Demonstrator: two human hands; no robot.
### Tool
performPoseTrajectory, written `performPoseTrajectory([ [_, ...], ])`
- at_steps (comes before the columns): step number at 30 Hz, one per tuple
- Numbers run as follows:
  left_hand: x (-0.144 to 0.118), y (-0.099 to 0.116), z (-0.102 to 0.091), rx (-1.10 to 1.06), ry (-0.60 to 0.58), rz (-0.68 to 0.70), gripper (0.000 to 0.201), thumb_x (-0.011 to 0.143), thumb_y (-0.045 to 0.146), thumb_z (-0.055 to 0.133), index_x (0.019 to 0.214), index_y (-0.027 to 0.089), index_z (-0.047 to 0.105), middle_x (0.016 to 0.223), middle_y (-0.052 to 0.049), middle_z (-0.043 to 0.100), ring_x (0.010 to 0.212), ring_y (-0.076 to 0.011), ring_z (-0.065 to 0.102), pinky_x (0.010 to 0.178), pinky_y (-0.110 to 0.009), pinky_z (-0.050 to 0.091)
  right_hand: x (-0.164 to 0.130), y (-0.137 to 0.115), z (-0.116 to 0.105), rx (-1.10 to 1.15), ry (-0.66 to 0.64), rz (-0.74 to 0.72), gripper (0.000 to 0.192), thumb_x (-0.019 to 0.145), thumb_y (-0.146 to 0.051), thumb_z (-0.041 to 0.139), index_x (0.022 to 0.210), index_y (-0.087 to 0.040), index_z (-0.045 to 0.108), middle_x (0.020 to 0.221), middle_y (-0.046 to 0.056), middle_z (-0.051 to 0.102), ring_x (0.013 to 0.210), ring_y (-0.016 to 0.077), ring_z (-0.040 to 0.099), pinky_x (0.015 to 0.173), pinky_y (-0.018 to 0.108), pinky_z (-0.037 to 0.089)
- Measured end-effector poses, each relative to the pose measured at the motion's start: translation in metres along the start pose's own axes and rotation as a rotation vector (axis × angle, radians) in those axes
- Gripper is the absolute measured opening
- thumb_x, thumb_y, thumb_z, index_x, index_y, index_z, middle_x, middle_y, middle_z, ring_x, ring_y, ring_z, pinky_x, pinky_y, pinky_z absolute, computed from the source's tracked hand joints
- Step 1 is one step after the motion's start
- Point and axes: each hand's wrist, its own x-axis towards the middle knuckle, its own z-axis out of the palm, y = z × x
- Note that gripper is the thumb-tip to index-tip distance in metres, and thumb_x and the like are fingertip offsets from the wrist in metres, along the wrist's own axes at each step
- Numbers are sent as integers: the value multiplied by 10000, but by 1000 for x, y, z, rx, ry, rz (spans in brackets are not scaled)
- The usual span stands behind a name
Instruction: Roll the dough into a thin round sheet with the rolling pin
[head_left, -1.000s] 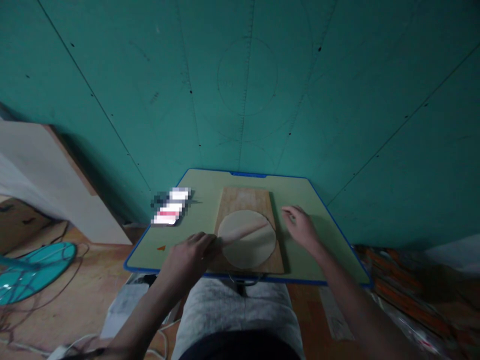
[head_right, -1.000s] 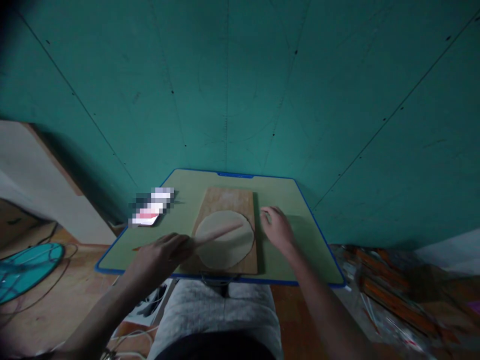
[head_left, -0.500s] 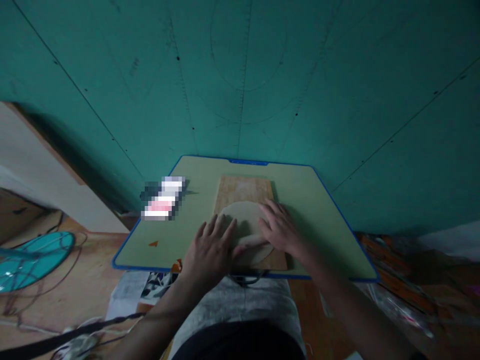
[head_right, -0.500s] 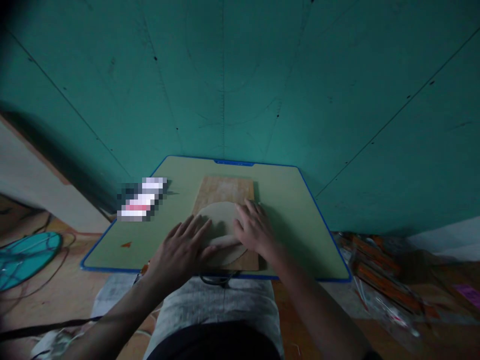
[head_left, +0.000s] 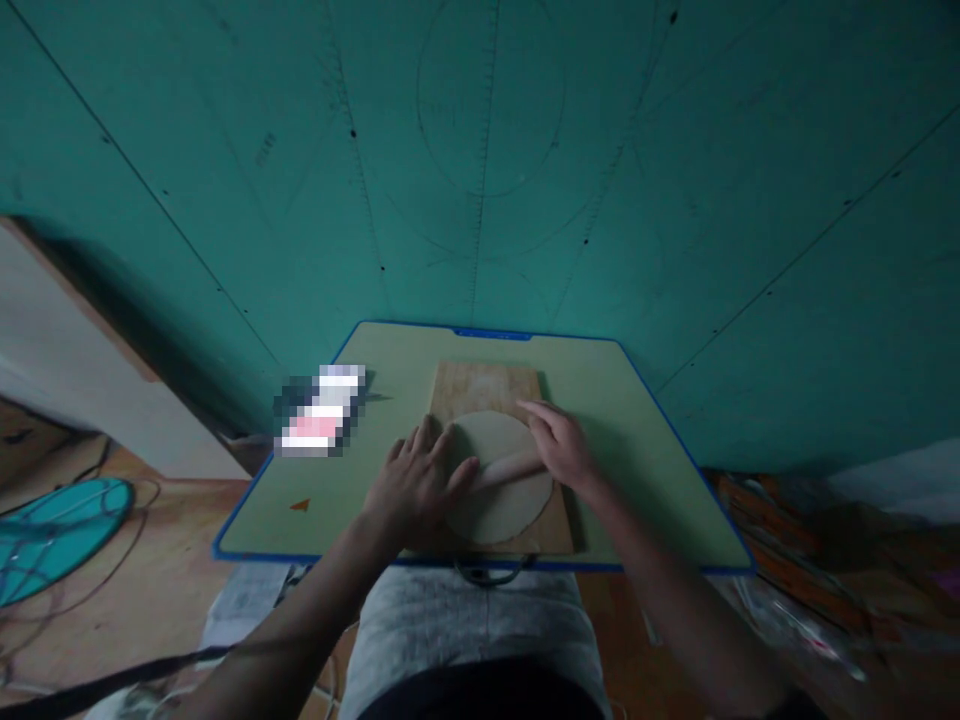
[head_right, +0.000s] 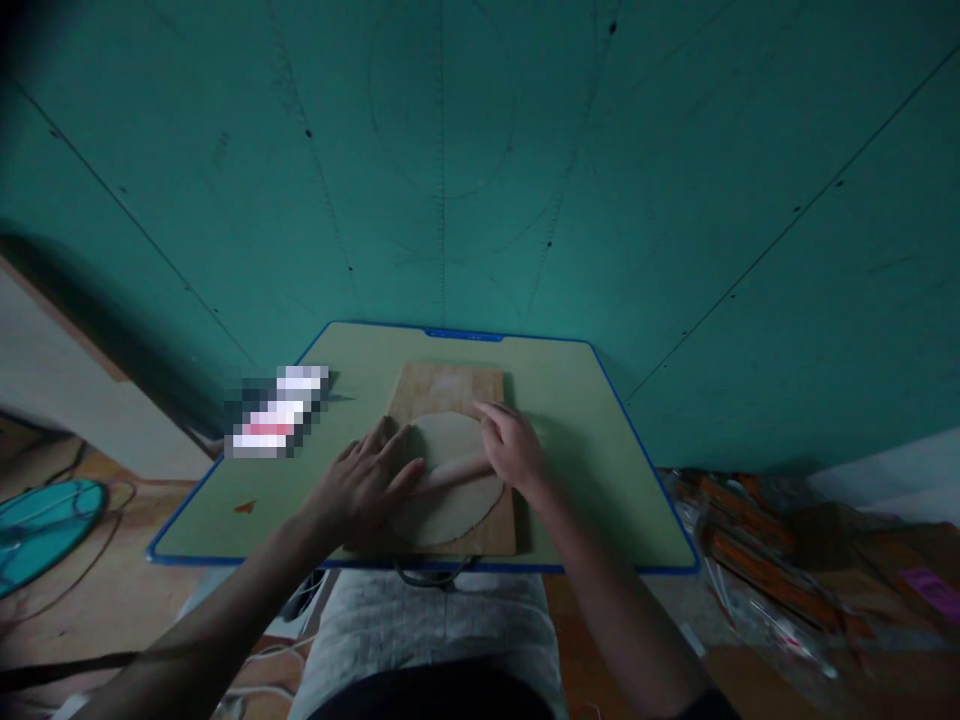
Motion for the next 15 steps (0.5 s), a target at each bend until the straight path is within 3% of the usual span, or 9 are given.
performPoseTrajectory([
  [2,-1,3,-1,50,-53,62,330,952,335,551,1273,314,624,1475,-145,510,1394,-413,376,980,-546,471,-18,5,-5,-9,-80,-55,456,975,-245,342,1268,-168,684,1363,106,657,1307,203,567,1133,410,423],
  [4,2,6,-4,60,-83,42,318,967,356,524,1263,295,623,1455,-159,522,1373,-426,410,947,-552,493,-27,11,-11,-73,-140,-110,440,984,-277,363,1257,-184,696,1400,105,630,1358,216,521,1153,444,397],
  [9,-1,19,-19,54,34,-121,561,980,548,482,1356,135,534,1386,-233,569,1270,-372,553,988,-530,503,-22,13,-32,-307,-173,-73,427,999,-296,381,1241,-166,708,1396,136,627,1352,254,522,1141,462,399],
  [13,-27,35,-28,100,55,-61,375,984,336,530,1327,190,569,1404,-171,592,1269,-347,571,1016,-513,493,-27,-8,-37,-331,-123,-115,449,1019,-308,359,1346,-165,631,1441,137,588,1371,260,496,1148,479,390],
  [15,-42,48,-26,116,50,-68,407,971,200,490,1375,204,536,1414,-144,596,1278,-324,573,1020,-489,493,-36,-25,-27,-298,-121,-172,458,1023,-316,368,1390,-160,590,1476,133,555,1402,255,460,1161,471,381],
])
